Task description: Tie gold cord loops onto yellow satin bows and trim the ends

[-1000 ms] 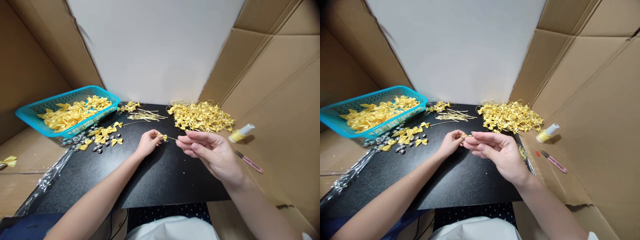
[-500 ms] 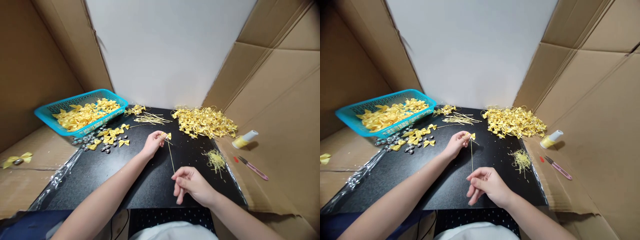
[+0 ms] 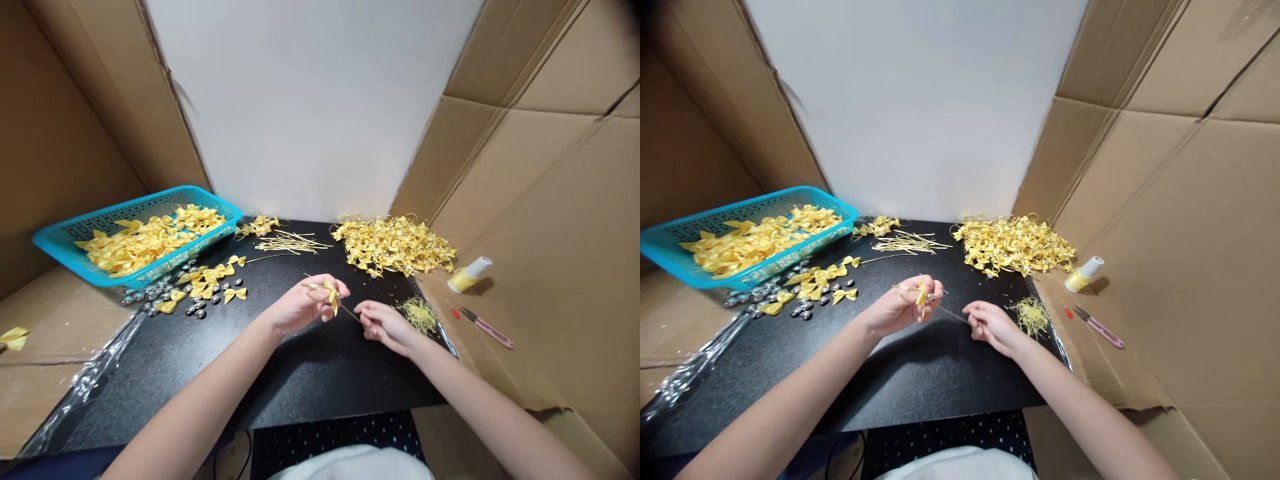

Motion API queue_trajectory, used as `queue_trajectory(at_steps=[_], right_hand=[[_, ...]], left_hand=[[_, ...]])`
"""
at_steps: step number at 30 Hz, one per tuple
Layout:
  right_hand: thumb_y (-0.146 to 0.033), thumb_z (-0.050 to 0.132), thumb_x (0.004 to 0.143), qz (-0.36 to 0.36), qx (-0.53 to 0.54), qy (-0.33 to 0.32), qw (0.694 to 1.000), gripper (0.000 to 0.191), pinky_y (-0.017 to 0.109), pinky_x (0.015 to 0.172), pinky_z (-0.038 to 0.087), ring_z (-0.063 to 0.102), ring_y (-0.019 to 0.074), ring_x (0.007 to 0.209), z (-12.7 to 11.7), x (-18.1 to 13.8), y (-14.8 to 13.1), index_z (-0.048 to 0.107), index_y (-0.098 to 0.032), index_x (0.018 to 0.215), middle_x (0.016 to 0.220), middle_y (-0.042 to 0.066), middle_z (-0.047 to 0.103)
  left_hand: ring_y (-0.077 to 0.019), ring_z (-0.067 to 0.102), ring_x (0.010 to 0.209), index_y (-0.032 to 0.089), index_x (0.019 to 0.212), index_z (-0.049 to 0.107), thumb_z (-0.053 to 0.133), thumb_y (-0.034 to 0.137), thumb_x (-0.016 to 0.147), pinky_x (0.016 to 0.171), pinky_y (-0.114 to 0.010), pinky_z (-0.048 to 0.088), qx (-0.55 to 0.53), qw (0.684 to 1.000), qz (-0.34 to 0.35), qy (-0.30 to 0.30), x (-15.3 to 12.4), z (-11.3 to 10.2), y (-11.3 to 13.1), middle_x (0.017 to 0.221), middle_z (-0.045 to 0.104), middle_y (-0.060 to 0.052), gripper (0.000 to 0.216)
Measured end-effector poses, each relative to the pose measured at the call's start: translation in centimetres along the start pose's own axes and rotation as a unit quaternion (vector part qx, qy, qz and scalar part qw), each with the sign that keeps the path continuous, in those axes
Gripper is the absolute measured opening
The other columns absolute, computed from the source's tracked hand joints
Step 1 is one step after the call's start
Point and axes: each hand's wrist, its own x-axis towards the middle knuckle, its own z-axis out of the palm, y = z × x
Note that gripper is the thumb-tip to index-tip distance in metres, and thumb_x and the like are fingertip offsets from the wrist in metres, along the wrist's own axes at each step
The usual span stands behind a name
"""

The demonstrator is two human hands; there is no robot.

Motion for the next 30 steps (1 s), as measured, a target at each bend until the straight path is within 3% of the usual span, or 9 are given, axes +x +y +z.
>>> queue_trajectory(at_steps=[4, 11, 14, 18, 24, 30], right_hand=[[-0.027, 0.074, 0.065, -0.075, 0.017, 0.053, 0.996, 0.023, 0.019, 0.047, 0.027, 0.030, 0.0023, 0.041, -1.3, 2.4, -2.8, 0.057, -0.016, 0.077, 0.050, -0.009, 0.042], [-0.023, 0.066, 0.069, -0.196, 0.028, 0.123, 0.973, 0.015, 0.019, 0.047, 0.026, 0.024, 0.0027, 0.041, -3.5, 3.0, -6.5, 0.055, -0.018, 0.079, 0.051, -0.010, 0.035], [-0.025, 0.067, 0.070, -0.227, 0.009, 0.139, 0.964, 0.017, 0.020, 0.047, 0.028, 0.025, 0.0030, 0.042, -4.2, 2.2, -7.2, 0.055, -0.018, 0.081, 0.053, -0.010, 0.035], [-0.031, 0.068, 0.073, -0.261, -0.031, 0.158, 0.952, 0.019, 0.021, 0.048, 0.030, 0.024, 0.0039, 0.044, -4.7, 1.7, -7.6, 0.054, -0.020, 0.081, 0.054, -0.010, 0.033], [-0.037, 0.065, 0.071, -0.268, -0.130, 0.156, 0.942, 0.020, 0.023, 0.049, 0.031, 0.033, 0.0068, 0.050, -3.7, 3.6, -5.7, 0.057, -0.020, 0.077, 0.059, -0.007, 0.042], [-0.037, 0.057, 0.077, -0.270, -0.224, 0.128, 0.928, 0.018, 0.024, 0.053, 0.031, 0.038, 0.0087, 0.053, -2.0, 6.4, -3.0, 0.060, -0.020, 0.082, 0.062, -0.006, 0.044]], left_hand=[[-0.0089, 0.057, 0.061, 0.015, 0.077, 0.065, 0.079, 0.026, 0.069, 0.049, -0.019, 0.046, 0.051, 0.998, -0.035, -0.006, -0.2, -0.1, 0.0, 0.081, 0.061, -0.003, 0.019], [-0.0128, 0.056, 0.074, 0.015, 0.087, 0.068, 0.081, 0.037, 0.067, 0.055, -0.021, 0.050, 0.098, 0.983, 0.030, 0.151, 0.3, 0.1, 0.1, 0.085, 0.061, -0.004, 0.032], [-0.0153, 0.059, 0.079, 0.016, 0.087, 0.066, 0.080, 0.038, 0.066, 0.058, -0.023, 0.051, 0.101, 0.979, 0.015, 0.174, 0.4, 0.1, -0.1, 0.084, 0.063, -0.004, 0.033], [-0.0162, 0.062, 0.078, 0.016, 0.082, 0.064, 0.080, 0.037, 0.067, 0.058, -0.024, 0.051, 0.108, 0.982, -0.041, 0.150, 0.3, 0.3, -0.4, 0.082, 0.066, -0.004, 0.031], [-0.0150, 0.062, 0.076, 0.014, 0.076, 0.065, 0.078, 0.028, 0.069, 0.065, -0.025, 0.047, 0.105, 0.990, -0.077, 0.051, -0.2, 1.2, -0.3, 0.092, 0.072, -0.010, 0.021], [-0.0109, 0.052, 0.062, 0.013, 0.066, 0.066, 0.081, 0.027, 0.062, 0.061, -0.024, 0.036, 0.105, 0.989, -0.106, 0.002, -0.5, 1.7, -0.9, 0.071, 0.066, -0.006, 0.021]])
